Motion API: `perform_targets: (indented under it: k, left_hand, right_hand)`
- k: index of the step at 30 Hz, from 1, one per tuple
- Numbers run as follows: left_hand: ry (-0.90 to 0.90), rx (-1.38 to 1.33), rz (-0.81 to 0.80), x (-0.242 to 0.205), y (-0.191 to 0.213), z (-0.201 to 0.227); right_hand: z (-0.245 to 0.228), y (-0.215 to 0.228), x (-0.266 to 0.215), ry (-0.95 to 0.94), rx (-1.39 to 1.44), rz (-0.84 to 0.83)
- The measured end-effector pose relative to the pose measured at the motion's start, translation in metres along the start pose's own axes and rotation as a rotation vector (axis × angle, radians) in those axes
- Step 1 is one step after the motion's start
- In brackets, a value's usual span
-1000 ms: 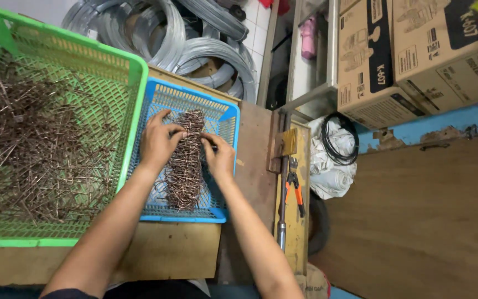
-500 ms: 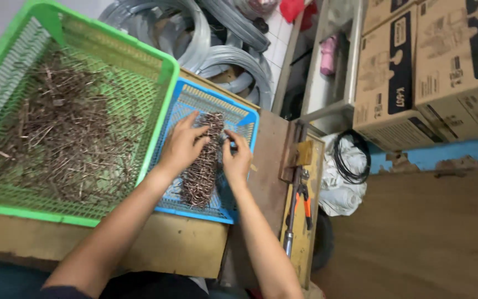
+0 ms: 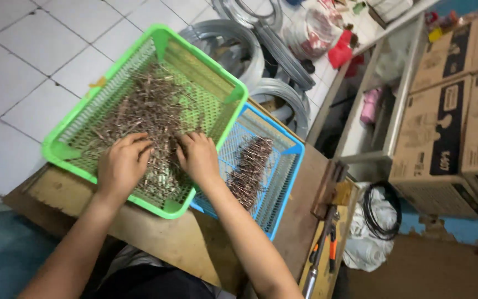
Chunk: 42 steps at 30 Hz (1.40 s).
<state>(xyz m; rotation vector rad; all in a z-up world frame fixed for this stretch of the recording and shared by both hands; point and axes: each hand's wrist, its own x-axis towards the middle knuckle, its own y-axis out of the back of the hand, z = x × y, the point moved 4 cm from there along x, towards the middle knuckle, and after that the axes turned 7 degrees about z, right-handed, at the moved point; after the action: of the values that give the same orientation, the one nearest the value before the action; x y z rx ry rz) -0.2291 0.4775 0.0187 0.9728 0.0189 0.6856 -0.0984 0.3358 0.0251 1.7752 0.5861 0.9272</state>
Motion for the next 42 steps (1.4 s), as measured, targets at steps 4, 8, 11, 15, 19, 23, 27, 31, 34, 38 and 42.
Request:
perform_targets:
  k: [4, 8, 11, 15, 19, 23, 27, 31, 34, 38, 42]
  left_hand:
    - [0.109, 0.08, -0.09, 0.013, -0.013, -0.022]
    - [0.124, 0.051, -0.19, 0.025, -0.027, -0.017]
    - [0.114, -0.022, -0.159, 0.035, -0.034, -0.02]
    - [0.098, -0.005, -0.14, 0.034, -0.034, -0.023]
    - [0.129, -0.056, -0.162, 0.029, -0.026, -0.016]
    - [0.108, -0.08, -0.107, 0.035, -0.031, -0.023]
    - [0.103, -0.093, -0.094, 0.035, -0.019, -0.017]
    - [0.202, -0.36, -0.059, 0.041, -0.002, 0.011]
    - [0.208, -0.573, 0.023, 0.048, -0.016, 0.018]
    - [0.258, -0.79, 0.13, 0.054, -0.021, 0.02]
    - [0.369, -0.894, 0.121, 0.051, -0.022, 0.019]
  right_hand:
    - [-0.018, 0.001, 0.029, 0.101, 0.003, -0.05]
    - [-0.013, -0.029, 0.035, 0.287, -0.131, -0.007]
    - [-0.006, -0.041, 0.038, 0.316, -0.141, 0.079]
    - [-0.008, -0.028, 0.035, 0.252, 0.022, 0.093]
    - [0.0, -0.023, 0.031, 0.133, 0.065, 0.227]
    - [0.028, -0.008, 0.044, -0.227, 0.387, 0.493]
    - [0.062, -0.005, 0.036, -0.542, 0.68, 0.569]
    - [0.073, -0.028, 0.024, -0.901, 1.345, 0.514]
    - [0.043, -0.01, 0.017, -0.894, 1.396, 0.401]
    - [0.017, -0.019, 0.007, -0.852, 1.394, 0.291]
    - [0.008, -0.015, 0.004, -0.598, 0.998, 0.182]
